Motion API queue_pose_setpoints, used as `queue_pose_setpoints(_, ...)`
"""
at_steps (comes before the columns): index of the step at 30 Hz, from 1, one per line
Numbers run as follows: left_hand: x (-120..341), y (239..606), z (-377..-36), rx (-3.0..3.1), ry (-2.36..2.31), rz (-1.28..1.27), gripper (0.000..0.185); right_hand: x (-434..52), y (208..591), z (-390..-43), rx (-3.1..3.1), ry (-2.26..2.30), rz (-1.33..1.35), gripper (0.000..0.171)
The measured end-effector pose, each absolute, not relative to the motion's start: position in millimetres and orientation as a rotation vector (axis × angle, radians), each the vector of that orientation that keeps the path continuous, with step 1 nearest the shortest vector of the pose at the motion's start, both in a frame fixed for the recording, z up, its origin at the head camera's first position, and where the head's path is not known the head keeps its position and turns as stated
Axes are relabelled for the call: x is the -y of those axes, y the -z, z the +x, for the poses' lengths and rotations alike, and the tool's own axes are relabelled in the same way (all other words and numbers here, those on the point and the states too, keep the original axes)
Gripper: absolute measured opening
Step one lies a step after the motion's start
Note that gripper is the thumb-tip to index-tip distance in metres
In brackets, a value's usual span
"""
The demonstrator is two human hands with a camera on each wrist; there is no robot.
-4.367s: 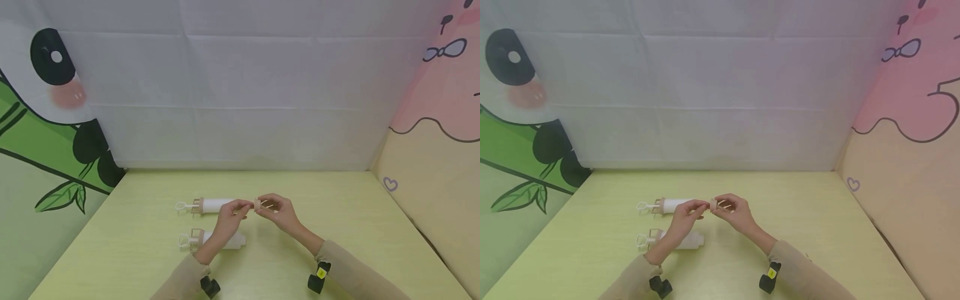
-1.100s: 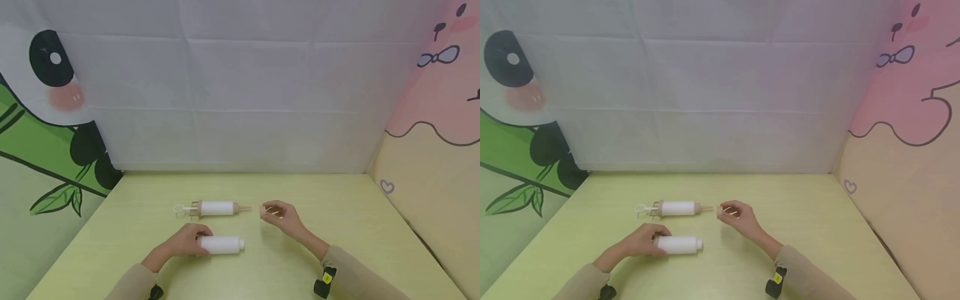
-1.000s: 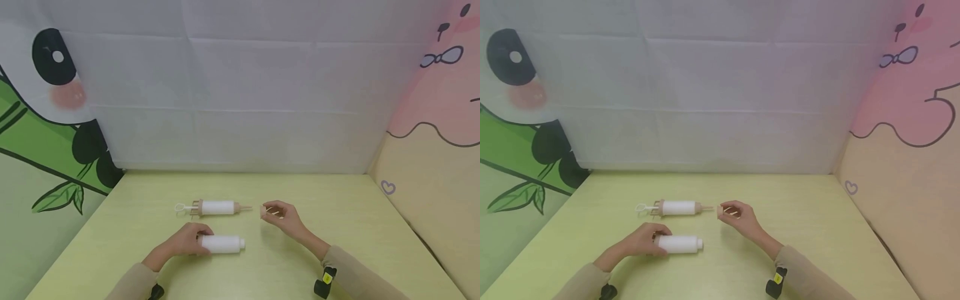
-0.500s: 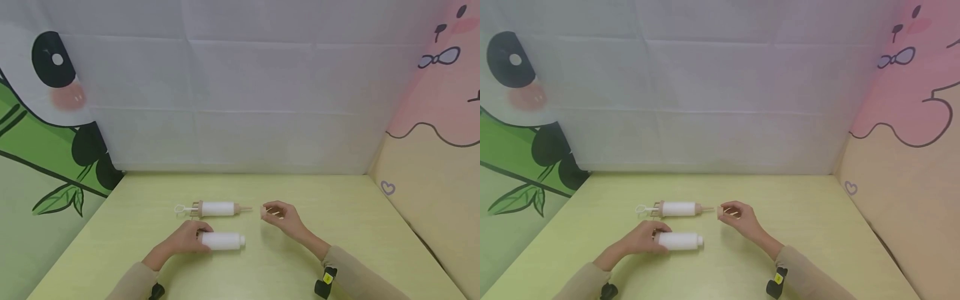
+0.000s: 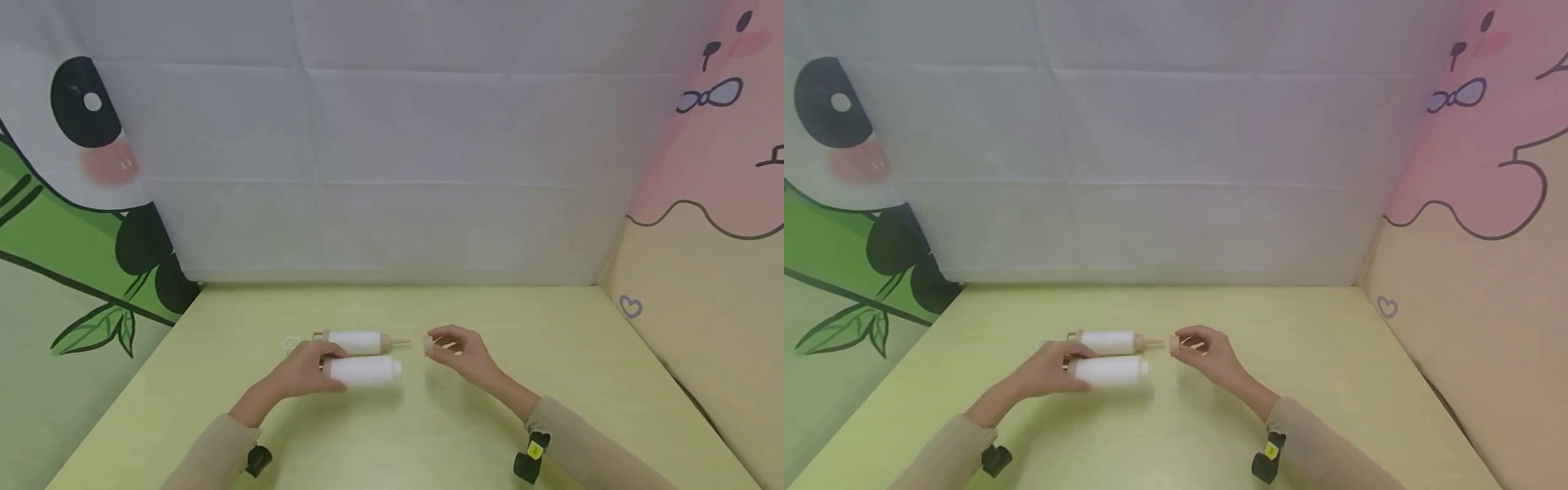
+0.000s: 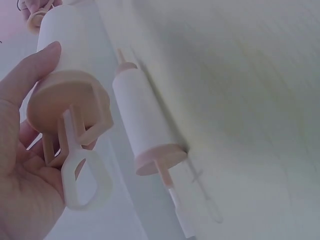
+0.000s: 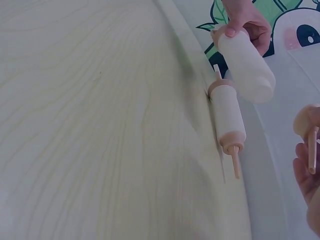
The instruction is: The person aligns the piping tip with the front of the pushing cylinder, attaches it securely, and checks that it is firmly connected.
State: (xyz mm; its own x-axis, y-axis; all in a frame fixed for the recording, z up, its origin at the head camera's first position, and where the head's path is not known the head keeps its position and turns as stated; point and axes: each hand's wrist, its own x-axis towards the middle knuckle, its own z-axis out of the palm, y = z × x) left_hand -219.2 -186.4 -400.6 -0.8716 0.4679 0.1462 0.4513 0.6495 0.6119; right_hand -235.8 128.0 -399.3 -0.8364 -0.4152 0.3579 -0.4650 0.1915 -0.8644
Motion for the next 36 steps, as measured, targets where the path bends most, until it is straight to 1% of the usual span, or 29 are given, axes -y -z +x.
queue_pose_setpoints(7,179,380,-222,-2.857,-1.026,0.752,0.040,-127,394,-238,2.394,-1.738,0.899,0.028)
queue_pose_setpoints(13,172,370,-228,-2.896,-0.982,0.771,0.042,-128,392,-240,2.397,-1.713,0.935,0.028)
queue_pose_setpoints(26,162,354,-232,-2.941,-0.974,0.869,0.041,-124,384,-240,2.370,-1.691,0.952,0.028)
queue_pose_setpoints(36,160,353,-232,-2.939,-1.001,0.880,0.042,-119,380,-238,2.348,-1.687,0.936,0.028)
